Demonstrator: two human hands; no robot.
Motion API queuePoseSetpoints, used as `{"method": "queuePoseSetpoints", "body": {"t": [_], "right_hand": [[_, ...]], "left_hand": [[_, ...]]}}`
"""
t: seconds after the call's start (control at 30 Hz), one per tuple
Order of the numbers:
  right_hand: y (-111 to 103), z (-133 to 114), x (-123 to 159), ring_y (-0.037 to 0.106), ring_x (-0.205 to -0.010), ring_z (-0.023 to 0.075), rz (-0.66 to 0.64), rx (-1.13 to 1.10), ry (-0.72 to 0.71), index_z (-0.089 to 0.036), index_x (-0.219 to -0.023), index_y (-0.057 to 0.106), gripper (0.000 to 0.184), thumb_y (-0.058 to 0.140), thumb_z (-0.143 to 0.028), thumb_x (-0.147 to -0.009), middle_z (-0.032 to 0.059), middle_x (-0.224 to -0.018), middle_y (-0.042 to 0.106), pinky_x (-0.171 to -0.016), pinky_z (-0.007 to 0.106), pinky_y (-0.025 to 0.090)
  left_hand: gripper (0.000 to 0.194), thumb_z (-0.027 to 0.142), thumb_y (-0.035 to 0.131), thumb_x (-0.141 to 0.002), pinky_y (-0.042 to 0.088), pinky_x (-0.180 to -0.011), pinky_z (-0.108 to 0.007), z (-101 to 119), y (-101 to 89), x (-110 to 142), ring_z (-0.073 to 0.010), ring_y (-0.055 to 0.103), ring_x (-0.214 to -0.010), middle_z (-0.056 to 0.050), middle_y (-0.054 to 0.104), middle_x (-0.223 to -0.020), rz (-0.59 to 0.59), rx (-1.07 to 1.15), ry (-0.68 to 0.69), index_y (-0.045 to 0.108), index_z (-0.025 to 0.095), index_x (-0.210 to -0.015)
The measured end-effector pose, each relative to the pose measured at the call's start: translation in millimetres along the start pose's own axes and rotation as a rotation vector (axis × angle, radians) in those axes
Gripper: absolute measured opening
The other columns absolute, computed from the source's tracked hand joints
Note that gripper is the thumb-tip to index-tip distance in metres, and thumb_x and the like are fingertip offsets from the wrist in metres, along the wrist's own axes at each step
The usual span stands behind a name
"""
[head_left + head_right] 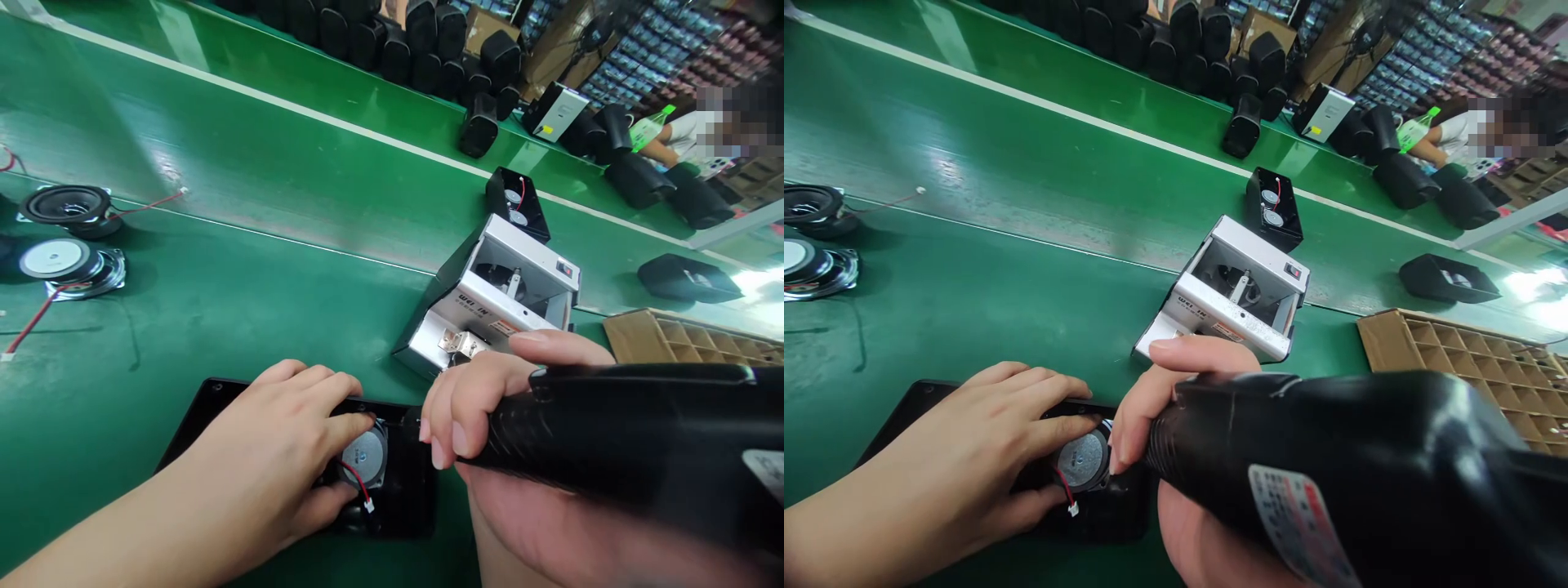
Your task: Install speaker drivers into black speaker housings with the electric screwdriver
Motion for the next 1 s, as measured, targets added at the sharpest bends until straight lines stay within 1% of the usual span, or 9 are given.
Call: {"method": "queuePoseSetpoints", "body": {"t": [0.1, 0.23, 0.33, 0.43, 0.53, 0.63, 0.73, 0.9, 1.0], "right_hand": [[-1.5, -1.9, 1.7, 0.067, -0.060, 0.0284, 0.091, 0.015, -0.031, -0.044, -0.125, 0.086, 0.031, 0.071, -0.070, -0.116, 0.0019, -0.073, 0.076, -0.066, 0.044, 0.058], [2.4, 2.7, 2.0, 0.066, -0.056, 0.0267, 0.123, -0.008, -0.035, -0.042, -0.118, 0.087, 0.031, 0.079, -0.071, -0.111, 0.0009, -0.068, 0.074, -0.062, 0.041, 0.056], [-0.5, 2.7, -3.0, 0.063, -0.052, 0.0237, 0.162, -0.030, -0.121, -0.036, -0.119, 0.087, 0.051, 0.078, -0.084, -0.105, 0.0005, -0.067, 0.073, -0.057, 0.037, 0.052], [2.3, 1.3, -11.8, 0.061, -0.047, 0.0213, 0.110, -0.055, -0.209, -0.029, -0.118, 0.088, 0.070, 0.080, -0.094, -0.095, 0.0006, -0.067, 0.072, -0.049, 0.033, 0.046], [8.7, 3.5, -17.8, 0.062, -0.046, 0.0216, 0.022, -0.077, -0.199, -0.027, -0.115, 0.088, 0.068, 0.084, -0.092, -0.093, 0.0007, -0.068, 0.073, -0.047, 0.032, 0.048], [12.5, 5.9, -16.4, 0.062, -0.048, 0.0208, -0.006, -0.084, -0.175, -0.027, -0.112, 0.088, 0.069, 0.083, -0.093, -0.093, 0.0012, -0.068, 0.072, -0.051, 0.033, 0.050], [19.7, 9.6, -11.5, 0.063, -0.052, 0.0202, -0.058, -0.093, -0.199, -0.028, -0.119, 0.088, 0.064, 0.084, -0.088, -0.097, 0.0016, -0.071, 0.074, -0.053, 0.033, 0.052], [19.1, 23.2, -7.0, 0.062, -0.049, 0.0209, -0.060, -0.111, -0.255, -0.027, -0.123, 0.083, 0.070, 0.081, -0.091, -0.097, 0.0003, -0.070, 0.070, -0.046, 0.031, 0.047], [21.8, 29.5, -6.9, 0.061, -0.049, 0.0199, -0.093, -0.079, -0.252, -0.027, -0.125, 0.082, 0.073, 0.078, -0.094, -0.097, -0.0007, -0.072, 0.069, -0.046, 0.031, 0.048]], "left_hand": [[0.027, 0.031, 0.092, -0.087, 0.048, -0.096, -0.054, 0.4, 0.1, 0.3, -0.0306, 0.076, -0.108, -0.001, 0.079, -0.127, -0.003, 0.006, -0.012, 0.083, 0.033, -0.112], [0.029, 0.031, 0.095, -0.084, 0.049, -0.095, -0.053, -0.4, 0.1, -1.2, -0.0298, 0.077, -0.107, -0.001, 0.080, -0.125, -0.020, 0.016, -0.040, 0.084, 0.032, -0.110], [0.031, 0.030, 0.096, -0.082, 0.048, -0.095, -0.052, -1.4, -0.1, -2.8, -0.0294, 0.077, -0.108, 0.000, 0.080, -0.126, -0.020, 0.031, -0.051, 0.084, 0.033, -0.110], [0.033, 0.030, 0.097, -0.081, 0.047, -0.095, -0.052, -2.5, -0.3, -4.1, -0.0298, 0.076, -0.108, -0.001, 0.080, -0.125, -0.018, 0.028, -0.058, 0.084, 0.033, -0.111], [0.034, 0.031, 0.097, -0.080, 0.046, -0.094, -0.052, -3.0, 1.2, -4.3, -0.0305, 0.076, -0.107, -0.002, 0.080, -0.124, -0.028, 0.012, -0.055, 0.084, 0.034, -0.112], [0.034, 0.032, 0.097, -0.082, 0.045, -0.093, -0.051, -3.8, 3.1, -3.5, -0.0301, 0.075, -0.107, -0.002, 0.079, -0.123, -0.033, 0.012, -0.049, 0.084, 0.035, -0.114], [0.035, 0.034, 0.096, -0.084, 0.044, -0.093, -0.050, -5.3, 5.4, -2.5, -0.0294, 0.075, -0.108, -0.001, 0.078, -0.124, -0.053, 0.007, -0.048, 0.084, 0.036, -0.117], [0.040, 0.033, 0.099, -0.082, 0.046, -0.094, -0.048, -4.1, 1.5, -4.0, -0.0299, 0.075, -0.112, -0.002, 0.078, -0.124, -0.075, -0.019, -0.050, 0.085, 0.036, -0.120], [0.033, 0.030, 0.098, -0.083, 0.046, -0.092, -0.048, -3.0, -1.1, -6.3, -0.0304, 0.075, -0.107, -0.003, 0.078, -0.119, -0.103, -0.036, -0.069, 0.087, 0.034, -0.114]]}}
Point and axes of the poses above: each hand's wrist, its own x-axis away from the middle knuckle, its own y-axis out of the palm, z = x × y, the point moved 10 cm from there along -x, towards the middle knuckle
